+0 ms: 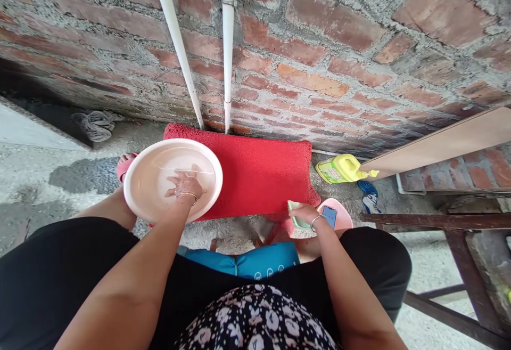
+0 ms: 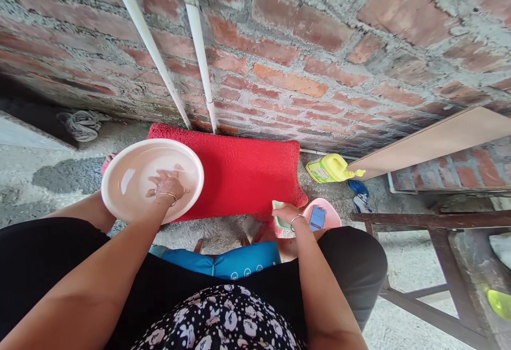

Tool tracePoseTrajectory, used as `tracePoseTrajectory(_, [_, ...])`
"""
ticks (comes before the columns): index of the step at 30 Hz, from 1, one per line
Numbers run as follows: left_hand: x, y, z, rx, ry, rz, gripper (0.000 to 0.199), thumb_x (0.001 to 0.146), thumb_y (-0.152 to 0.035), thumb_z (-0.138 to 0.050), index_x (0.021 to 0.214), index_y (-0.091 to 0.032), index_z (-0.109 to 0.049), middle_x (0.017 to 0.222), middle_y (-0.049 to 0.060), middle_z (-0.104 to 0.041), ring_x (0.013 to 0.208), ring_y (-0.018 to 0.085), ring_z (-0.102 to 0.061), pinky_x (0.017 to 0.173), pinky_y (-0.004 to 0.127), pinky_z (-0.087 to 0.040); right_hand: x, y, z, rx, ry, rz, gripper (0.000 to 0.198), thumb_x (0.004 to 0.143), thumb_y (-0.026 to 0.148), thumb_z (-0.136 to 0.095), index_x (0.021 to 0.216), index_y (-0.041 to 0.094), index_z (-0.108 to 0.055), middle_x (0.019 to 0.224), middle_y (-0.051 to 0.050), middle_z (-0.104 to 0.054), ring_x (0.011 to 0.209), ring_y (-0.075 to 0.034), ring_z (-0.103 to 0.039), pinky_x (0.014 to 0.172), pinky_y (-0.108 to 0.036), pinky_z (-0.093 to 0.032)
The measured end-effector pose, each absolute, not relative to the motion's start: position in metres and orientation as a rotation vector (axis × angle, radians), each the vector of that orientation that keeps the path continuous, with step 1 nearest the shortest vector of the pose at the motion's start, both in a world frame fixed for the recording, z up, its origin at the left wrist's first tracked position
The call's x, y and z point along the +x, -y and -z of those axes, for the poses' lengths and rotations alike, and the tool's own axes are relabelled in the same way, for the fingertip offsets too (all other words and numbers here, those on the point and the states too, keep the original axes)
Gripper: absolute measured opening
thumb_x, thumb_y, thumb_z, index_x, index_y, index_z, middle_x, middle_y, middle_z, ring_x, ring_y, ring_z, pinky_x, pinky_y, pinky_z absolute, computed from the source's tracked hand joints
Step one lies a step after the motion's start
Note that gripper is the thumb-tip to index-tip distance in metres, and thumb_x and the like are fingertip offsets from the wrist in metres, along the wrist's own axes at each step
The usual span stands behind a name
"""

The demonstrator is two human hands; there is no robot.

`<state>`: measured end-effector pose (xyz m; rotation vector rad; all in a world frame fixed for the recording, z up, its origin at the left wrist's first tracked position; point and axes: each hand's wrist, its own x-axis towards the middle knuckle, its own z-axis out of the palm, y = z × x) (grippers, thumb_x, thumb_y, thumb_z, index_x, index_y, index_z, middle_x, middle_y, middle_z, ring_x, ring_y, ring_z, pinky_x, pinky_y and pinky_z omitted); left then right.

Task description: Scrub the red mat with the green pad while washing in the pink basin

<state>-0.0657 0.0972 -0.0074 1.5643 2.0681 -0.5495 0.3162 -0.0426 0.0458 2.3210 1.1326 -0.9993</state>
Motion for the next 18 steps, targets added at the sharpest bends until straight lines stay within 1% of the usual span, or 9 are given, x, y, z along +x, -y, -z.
tracePoseTrajectory(3, [-0.065,-0.096,0.008,1.562,-2.088,0.556,0.104,0.080,-0.047,-0.071,0.164,-0.038,-0.009,0.170,0.022,-0.009,0.150,0.057,-0.013,0.094,0.079,-0.042,0.251,0.026,-0.042,2.221,-1.397,1.092,0.028,0.077,0.045,-0.072,0.093,0.022,-0.071,0.096,-0.003,-0.070,0.082,-0.017,-0.064,0.067,-0.025,-0.042])
tracePoseTrajectory(6, [-0.065,-0.096,0.006,1.562,-2.082,0.573,0.101,0.082,-0.047,-0.069,0.164,-0.037,-0.010,0.170,0.023,-0.009,0.150,0.056,-0.013,0.094,0.079,-0.041,0.168,0.008,-0.034,2.068,-1.724,1.053,0.037,0.078,0.048,-0.070,0.107,0.024,-0.068,0.117,-0.006,-0.063,0.093,-0.019,-0.063,0.075,-0.027,-0.044])
tracePoseTrajectory(10, [-0.063,-0.095,0.002,1.571,-2.070,0.589,0.098,0.083,-0.047,-0.069,0.164,-0.037,-0.014,0.169,0.024,-0.007,0.150,0.056,-0.014,0.095,0.078,-0.042,0.091,-0.003,-0.020,1.757,-2.060,1.019,0.043,0.083,0.044,-0.065,0.121,0.025,-0.064,0.126,-0.009,-0.057,0.108,-0.025,-0.061,0.084,-0.033,-0.047])
tracePoseTrajectory(12, [-0.063,-0.095,0.001,1.566,-2.071,0.593,0.098,0.083,-0.047,-0.068,0.164,-0.036,-0.014,0.169,0.025,-0.007,0.150,0.056,-0.014,0.095,0.078,-0.042,0.082,-0.003,-0.013,1.693,-2.096,1.008,0.043,0.084,0.043,-0.063,0.123,0.023,-0.064,0.127,-0.010,-0.056,0.111,-0.026,-0.060,0.087,-0.035,-0.048])
tracePoseTrajectory(14, [-0.063,-0.095,0.001,1.557,-2.071,0.600,0.098,0.083,-0.048,-0.068,0.164,-0.036,-0.015,0.169,0.024,-0.007,0.150,0.056,-0.013,0.095,0.077,-0.042,0.095,-0.001,-0.009,1.733,-2.063,0.983,0.041,0.085,0.043,-0.063,0.121,0.023,-0.064,0.128,-0.010,-0.055,0.112,-0.026,-0.059,0.088,-0.035,-0.048])
tracePoseTrajectory(18, [-0.064,-0.096,0.004,1.545,-2.060,0.592,0.101,0.082,-0.049,-0.069,0.164,-0.038,-0.011,0.170,0.022,-0.006,0.151,0.056,-0.012,0.096,0.078,-0.042,0.167,0.006,-0.014,1.995,-1.775,0.911,0.043,0.083,0.045,-0.066,0.120,0.024,-0.064,0.127,-0.009,-0.055,0.110,-0.024,-0.061,0.086,-0.032,-0.048])
